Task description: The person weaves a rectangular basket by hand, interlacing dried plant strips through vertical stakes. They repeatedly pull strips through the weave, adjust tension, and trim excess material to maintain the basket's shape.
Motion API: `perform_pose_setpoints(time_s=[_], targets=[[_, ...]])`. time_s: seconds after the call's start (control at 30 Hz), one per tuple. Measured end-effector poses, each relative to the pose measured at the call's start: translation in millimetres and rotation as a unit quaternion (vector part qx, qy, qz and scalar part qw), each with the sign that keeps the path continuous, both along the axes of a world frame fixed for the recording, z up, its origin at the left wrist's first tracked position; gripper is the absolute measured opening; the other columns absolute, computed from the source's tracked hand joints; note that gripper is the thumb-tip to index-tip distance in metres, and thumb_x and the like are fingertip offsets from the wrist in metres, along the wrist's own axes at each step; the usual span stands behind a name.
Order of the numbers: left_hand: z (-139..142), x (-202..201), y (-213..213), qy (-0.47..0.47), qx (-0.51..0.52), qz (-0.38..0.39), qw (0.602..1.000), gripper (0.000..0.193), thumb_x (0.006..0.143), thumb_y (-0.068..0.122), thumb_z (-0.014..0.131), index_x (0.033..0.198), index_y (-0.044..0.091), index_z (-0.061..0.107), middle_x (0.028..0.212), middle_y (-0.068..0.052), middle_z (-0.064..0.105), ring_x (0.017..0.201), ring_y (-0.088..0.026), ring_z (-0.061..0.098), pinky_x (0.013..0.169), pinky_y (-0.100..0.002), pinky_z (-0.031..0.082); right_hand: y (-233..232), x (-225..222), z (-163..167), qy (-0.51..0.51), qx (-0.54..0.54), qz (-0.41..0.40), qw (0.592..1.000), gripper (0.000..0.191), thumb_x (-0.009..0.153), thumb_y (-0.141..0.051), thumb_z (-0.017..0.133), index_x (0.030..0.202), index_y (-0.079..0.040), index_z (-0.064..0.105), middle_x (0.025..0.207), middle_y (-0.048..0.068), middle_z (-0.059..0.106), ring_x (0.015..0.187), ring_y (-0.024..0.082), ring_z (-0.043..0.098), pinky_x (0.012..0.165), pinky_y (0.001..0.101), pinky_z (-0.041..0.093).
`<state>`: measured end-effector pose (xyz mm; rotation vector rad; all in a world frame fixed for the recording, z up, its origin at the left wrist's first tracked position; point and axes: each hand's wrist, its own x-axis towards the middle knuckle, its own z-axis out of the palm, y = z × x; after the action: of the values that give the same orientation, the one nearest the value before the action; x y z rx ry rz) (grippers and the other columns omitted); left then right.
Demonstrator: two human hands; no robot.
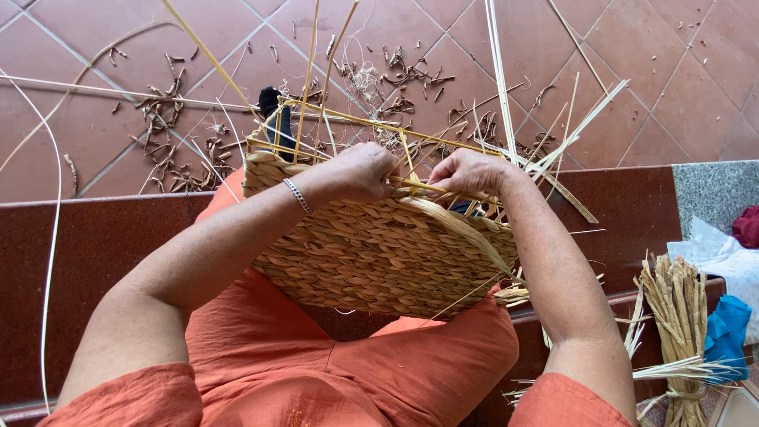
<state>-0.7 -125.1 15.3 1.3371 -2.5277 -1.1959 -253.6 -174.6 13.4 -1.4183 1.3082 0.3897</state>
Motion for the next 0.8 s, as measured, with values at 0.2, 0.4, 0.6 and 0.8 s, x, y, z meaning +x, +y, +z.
perform_pose_setpoints(time_s=[0.2,0.4,0.6,0.8], targets=[[4.9,15.6,2.1,0.175,-0.086,0.038,0.980,0.039,0.082,0.016,0.080,0.114,0.001,0.065,0.091,-0.016,0.073,0.083,-0.030,0.072,0.073,-0.043,0.060,7.2,-12.1,2.4,-0.044,0.019,-0.079,0.996,0.027,0.079,-0.013,0.085,0.105,-0.008,0.079,0.086,0.002,0.078,0.073,0.009,0.070,0.067,0.0285,0.059],[25.0,52.9,22.3,0.277,-0.241,0.161,0.916,0.003,0.096,0.003,0.069,0.099,0.003,0.068,0.091,-0.011,0.075,0.081,-0.020,0.075,0.072,-0.033,0.062,12.1,-24.1,7.1,-0.099,0.022,-0.076,0.992,0.027,0.088,-0.022,0.078,0.110,-0.007,0.078,0.088,0.003,0.078,0.075,0.009,0.068,0.068,0.0284,0.057],[21.7,36.5,52.0,0.272,-0.232,0.094,0.929,0.004,0.091,0.004,0.072,0.095,0.002,0.072,0.090,-0.012,0.074,0.079,-0.025,0.073,0.069,-0.037,0.060,22.7,-34.7,18.2,-0.099,-0.019,-0.066,0.993,0.041,0.096,-0.044,0.065,0.109,-0.009,0.081,0.089,0.002,0.078,0.080,0.007,0.067,0.079,0.0253,0.055],[-6.6,13.6,56.9,0.101,-0.233,0.044,0.966,0.011,0.097,0.003,0.063,0.103,0.003,0.072,0.086,-0.010,0.067,0.072,-0.024,0.070,0.063,-0.038,0.058,18.6,-25.4,5.9,-0.063,-0.004,-0.075,0.995,0.041,0.098,-0.044,0.063,0.105,-0.007,0.080,0.082,0.002,0.072,0.070,0.008,0.061,0.066,0.0278,0.052]])
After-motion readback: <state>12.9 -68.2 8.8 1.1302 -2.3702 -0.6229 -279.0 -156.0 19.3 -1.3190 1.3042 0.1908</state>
